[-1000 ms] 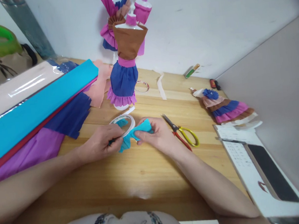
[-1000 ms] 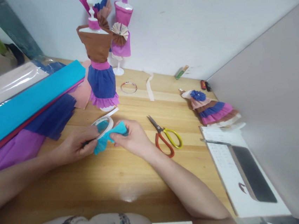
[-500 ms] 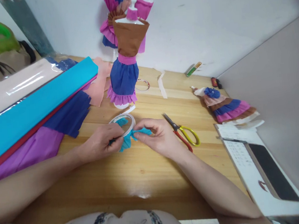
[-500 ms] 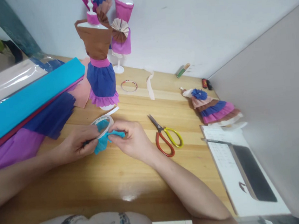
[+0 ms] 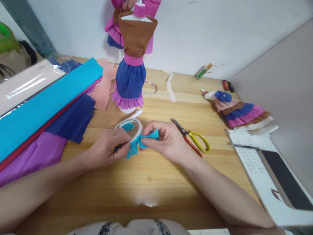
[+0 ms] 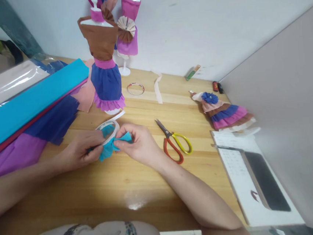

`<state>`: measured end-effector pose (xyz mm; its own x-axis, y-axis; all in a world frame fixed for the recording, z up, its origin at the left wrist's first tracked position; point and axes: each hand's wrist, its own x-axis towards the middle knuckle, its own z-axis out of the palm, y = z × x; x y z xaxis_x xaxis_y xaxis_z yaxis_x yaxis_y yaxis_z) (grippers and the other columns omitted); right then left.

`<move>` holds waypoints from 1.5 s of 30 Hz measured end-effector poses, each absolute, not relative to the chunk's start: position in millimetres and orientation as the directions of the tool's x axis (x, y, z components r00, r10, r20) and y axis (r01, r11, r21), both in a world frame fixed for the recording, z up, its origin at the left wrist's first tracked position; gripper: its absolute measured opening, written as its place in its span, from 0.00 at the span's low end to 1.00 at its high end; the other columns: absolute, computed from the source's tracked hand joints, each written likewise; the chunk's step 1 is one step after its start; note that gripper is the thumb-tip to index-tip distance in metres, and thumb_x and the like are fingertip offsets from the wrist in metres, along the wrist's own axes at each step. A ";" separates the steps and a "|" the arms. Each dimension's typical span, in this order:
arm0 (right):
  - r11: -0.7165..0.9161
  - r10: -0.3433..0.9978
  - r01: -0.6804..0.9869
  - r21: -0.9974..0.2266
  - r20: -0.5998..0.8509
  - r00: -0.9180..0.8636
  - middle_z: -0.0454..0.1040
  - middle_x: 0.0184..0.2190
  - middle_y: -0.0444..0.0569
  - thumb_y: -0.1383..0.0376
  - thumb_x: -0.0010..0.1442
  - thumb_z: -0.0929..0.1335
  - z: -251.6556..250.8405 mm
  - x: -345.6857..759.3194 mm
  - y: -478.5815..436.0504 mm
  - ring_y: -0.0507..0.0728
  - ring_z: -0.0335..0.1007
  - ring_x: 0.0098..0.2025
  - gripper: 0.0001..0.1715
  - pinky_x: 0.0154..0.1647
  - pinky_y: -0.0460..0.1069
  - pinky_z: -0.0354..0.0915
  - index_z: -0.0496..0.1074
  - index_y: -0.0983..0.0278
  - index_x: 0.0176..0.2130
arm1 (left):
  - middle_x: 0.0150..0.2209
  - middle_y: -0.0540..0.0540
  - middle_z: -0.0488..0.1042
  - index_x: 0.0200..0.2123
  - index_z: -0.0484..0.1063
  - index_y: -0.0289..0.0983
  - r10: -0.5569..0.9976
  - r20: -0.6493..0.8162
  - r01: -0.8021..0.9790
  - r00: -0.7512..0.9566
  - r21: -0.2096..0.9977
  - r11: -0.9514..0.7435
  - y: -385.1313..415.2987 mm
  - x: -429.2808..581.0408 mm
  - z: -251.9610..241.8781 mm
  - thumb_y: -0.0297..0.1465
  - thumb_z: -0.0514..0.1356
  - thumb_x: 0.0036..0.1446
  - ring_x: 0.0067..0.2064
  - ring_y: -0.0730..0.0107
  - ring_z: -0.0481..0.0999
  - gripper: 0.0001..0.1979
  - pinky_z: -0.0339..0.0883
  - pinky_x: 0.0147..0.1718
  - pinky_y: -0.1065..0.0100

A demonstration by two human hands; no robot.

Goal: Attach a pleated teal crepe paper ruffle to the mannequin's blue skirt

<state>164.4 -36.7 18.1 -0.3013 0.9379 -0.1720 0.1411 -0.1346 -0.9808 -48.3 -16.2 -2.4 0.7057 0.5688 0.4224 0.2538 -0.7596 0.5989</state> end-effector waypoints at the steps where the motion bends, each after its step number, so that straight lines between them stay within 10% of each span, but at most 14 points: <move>1: -0.120 0.939 0.152 -0.981 -0.162 -0.305 0.74 0.23 0.43 0.59 0.49 0.75 18.2 164.5 -36.8 0.52 0.70 0.26 0.12 0.27 0.47 0.65 0.70 0.62 0.28 | 0.22 0.51 0.66 0.24 0.61 0.38 0.565 0.428 0.248 0.705 0.598 -0.762 -16.0 -48.4 -2.6 0.24 0.52 0.65 0.25 0.74 0.64 0.15 0.57 0.26 0.71; 38: -0.129 0.943 0.082 -0.988 -0.148 -0.297 0.66 0.19 0.35 0.71 0.36 0.77 16.0 163.3 -24.0 0.46 0.59 0.22 0.19 0.22 0.43 0.54 0.64 0.63 0.23 | 0.23 0.50 0.64 0.27 0.56 0.41 0.280 0.445 0.093 0.851 0.396 -0.913 -8.2 -48.4 3.9 0.21 0.50 0.63 0.27 0.69 0.63 0.13 0.60 0.28 0.67; 45: -0.186 0.939 -0.063 -0.981 -0.159 -0.305 0.67 0.18 0.33 0.68 0.38 0.77 6.1 162.1 -22.0 0.46 0.59 0.20 0.22 0.21 0.43 0.56 0.63 0.61 0.29 | 0.25 0.49 0.68 0.28 0.63 0.38 0.397 0.308 0.168 0.865 0.566 -0.807 -4.1 -53.5 5.0 0.24 0.50 0.66 0.29 0.70 0.66 0.13 0.60 0.29 0.68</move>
